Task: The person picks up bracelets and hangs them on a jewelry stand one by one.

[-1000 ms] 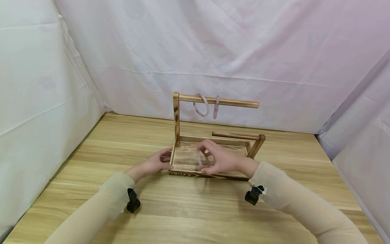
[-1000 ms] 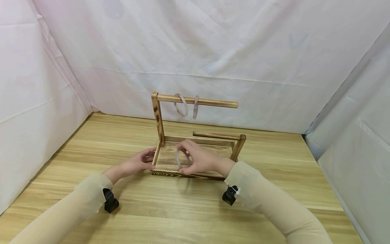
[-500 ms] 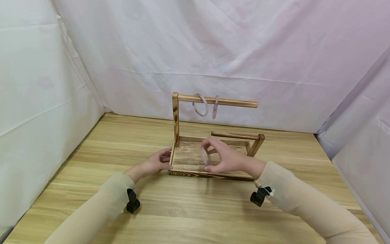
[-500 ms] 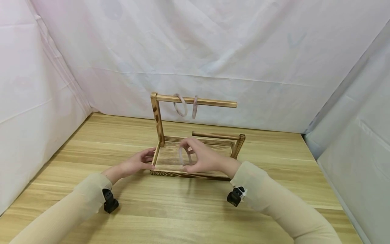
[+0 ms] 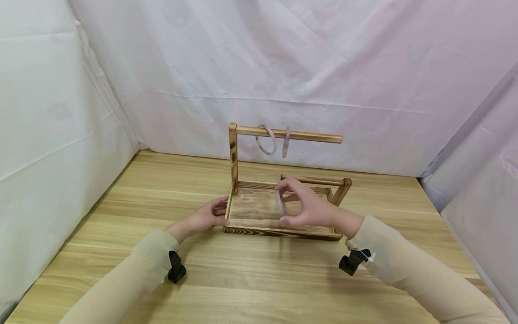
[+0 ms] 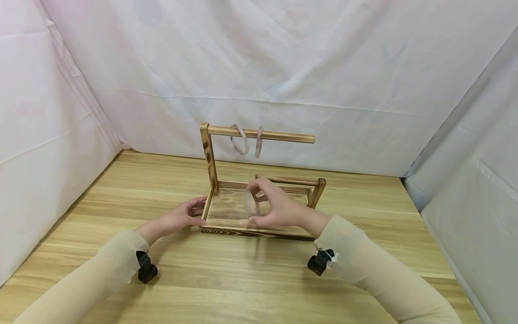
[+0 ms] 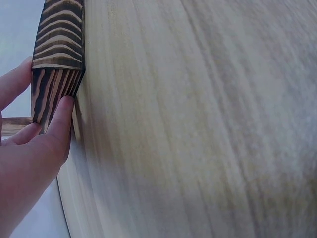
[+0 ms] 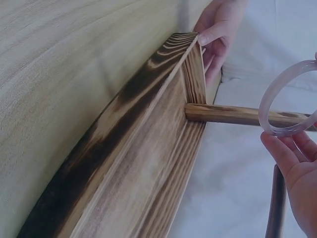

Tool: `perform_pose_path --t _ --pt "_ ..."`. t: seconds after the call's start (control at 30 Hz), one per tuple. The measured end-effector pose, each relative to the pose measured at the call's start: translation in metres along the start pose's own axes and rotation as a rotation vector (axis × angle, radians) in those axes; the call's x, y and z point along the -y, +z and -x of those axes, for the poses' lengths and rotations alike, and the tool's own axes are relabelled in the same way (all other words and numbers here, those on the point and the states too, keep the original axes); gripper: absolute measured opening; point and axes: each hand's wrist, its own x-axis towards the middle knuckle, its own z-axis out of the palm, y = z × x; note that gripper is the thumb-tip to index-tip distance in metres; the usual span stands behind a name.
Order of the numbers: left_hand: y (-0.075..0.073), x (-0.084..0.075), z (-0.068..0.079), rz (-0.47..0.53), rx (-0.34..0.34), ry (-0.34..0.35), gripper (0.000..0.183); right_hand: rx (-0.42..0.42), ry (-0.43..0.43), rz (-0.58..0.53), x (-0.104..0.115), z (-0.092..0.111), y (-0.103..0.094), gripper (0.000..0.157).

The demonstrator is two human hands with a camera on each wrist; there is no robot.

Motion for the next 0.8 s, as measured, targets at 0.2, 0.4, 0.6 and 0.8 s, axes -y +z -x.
perform_pose_path --t 0.2,0.4,0.6,0.8 --pt "-0.001 0.001 0.0 0.002 0.006 0.003 0.082 -0.035 0.044 0.033 0.002 0.005 -0.006 0.059" --pt "-0.001 0.001 0.0 0.002 0.004 0.007 0.081 -0.069 0.053 0.024 0.002 0.008 -0.012 0.059" --pt "-0.001 0.001 0.0 0.014 0.003 0.006 0.082 -0.095 0.049 -0.01 0.002 0.01 -0.017 0.061" --pt "0.0 0.0 0.0 0.016 0.001 0.004 0.082 -0.123 0.054 0.006 0.001 0.013 -0.025 0.06"
